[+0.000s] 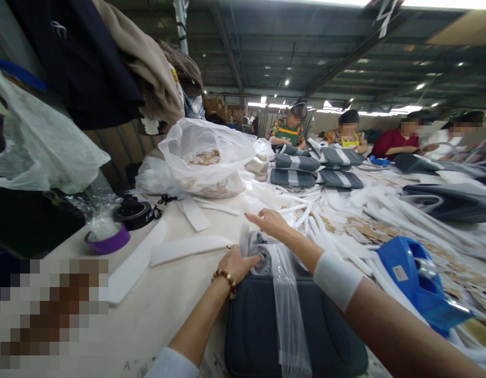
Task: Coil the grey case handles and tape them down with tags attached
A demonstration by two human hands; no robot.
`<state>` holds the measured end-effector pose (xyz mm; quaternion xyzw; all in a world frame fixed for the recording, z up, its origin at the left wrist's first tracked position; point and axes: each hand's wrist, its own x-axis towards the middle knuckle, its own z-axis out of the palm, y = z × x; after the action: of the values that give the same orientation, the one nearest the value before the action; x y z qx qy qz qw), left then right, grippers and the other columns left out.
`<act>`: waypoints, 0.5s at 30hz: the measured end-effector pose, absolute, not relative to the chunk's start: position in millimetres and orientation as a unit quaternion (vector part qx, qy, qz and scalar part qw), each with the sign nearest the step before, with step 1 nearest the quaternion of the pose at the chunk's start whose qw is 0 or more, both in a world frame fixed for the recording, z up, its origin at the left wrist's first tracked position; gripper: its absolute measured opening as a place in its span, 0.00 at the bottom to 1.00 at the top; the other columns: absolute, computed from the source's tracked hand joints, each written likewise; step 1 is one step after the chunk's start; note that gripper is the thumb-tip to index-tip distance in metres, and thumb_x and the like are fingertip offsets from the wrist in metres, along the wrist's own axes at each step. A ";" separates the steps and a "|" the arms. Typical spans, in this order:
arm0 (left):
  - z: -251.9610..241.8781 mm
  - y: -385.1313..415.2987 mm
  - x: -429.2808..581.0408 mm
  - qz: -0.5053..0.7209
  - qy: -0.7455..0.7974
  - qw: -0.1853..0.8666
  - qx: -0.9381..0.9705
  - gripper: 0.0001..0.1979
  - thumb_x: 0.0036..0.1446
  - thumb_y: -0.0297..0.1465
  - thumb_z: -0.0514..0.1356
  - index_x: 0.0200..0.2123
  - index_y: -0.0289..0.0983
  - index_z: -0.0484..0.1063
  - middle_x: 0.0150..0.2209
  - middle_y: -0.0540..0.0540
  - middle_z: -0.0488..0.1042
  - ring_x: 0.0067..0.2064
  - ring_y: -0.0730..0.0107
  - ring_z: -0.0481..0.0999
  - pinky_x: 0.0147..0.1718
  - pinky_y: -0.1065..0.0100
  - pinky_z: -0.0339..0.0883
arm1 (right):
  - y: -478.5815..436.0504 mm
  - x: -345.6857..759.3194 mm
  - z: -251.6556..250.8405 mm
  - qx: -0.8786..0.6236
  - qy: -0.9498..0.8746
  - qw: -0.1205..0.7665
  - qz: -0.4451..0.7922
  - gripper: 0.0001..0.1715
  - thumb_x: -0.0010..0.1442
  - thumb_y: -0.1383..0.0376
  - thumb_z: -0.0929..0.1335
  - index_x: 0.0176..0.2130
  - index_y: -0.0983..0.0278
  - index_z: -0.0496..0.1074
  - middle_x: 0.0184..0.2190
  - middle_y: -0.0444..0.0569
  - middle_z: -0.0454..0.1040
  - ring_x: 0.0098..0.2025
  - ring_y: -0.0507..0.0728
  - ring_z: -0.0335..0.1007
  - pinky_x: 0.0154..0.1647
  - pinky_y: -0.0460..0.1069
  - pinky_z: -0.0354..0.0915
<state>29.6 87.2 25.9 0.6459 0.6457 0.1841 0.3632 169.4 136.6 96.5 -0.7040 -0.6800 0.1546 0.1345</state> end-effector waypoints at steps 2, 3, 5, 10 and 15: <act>32.2 82.5 23.7 0.184 0.664 0.326 0.648 0.34 0.41 0.49 0.62 0.45 0.29 0.65 0.40 0.34 0.75 0.41 0.51 0.75 0.35 0.63 0.66 | 126.6 203.9 103.6 -0.730 -0.652 0.161 0.127 0.25 0.62 0.51 0.59 0.47 0.67 0.69 0.41 0.55 0.75 0.47 0.59 0.69 0.42 0.48 0.59; 36.4 79.7 21.3 0.191 0.672 0.306 0.647 0.36 0.42 0.49 0.61 0.49 0.28 0.62 0.42 0.32 0.74 0.44 0.50 0.74 0.38 0.61 0.66 | 120.5 223.6 105.1 -0.747 -0.633 0.167 0.112 0.23 0.63 0.55 0.60 0.48 0.67 0.69 0.42 0.56 0.75 0.48 0.59 0.68 0.43 0.48 0.59; 45.3 73.6 20.4 0.231 0.685 0.241 0.647 0.33 0.49 0.45 0.58 0.52 0.28 0.58 0.47 0.31 0.71 0.49 0.49 0.70 0.45 0.57 0.63 | 106.9 261.8 102.9 -0.779 -0.597 0.166 0.098 0.17 0.63 0.59 0.60 0.44 0.67 0.70 0.42 0.55 0.74 0.47 0.58 0.67 0.45 0.50 0.59; 60.0 58.5 61.0 0.327 0.581 0.138 0.732 0.12 0.54 0.30 0.53 0.42 0.33 0.68 0.40 0.39 0.72 0.47 0.58 0.70 0.48 0.59 0.63 | 82.0 310.6 76.5 -0.808 -0.547 0.148 0.163 0.17 0.63 0.56 0.62 0.38 0.67 0.70 0.36 0.47 0.73 0.37 0.53 0.70 0.41 0.53 0.66; 54.0 55.0 129.9 0.269 0.528 0.183 0.784 0.10 0.52 0.26 0.56 0.39 0.35 0.70 0.38 0.44 0.74 0.43 0.67 0.73 0.44 0.69 0.66 | 82.7 303.2 56.6 -0.787 -0.537 0.180 0.243 0.18 0.63 0.54 0.63 0.38 0.68 0.70 0.34 0.46 0.72 0.33 0.52 0.70 0.35 0.50 0.68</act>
<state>129.9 55.0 54.0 0.7844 0.5281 0.2688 0.1832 303.2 82.7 56.6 -0.7875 -0.5371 0.2431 0.1799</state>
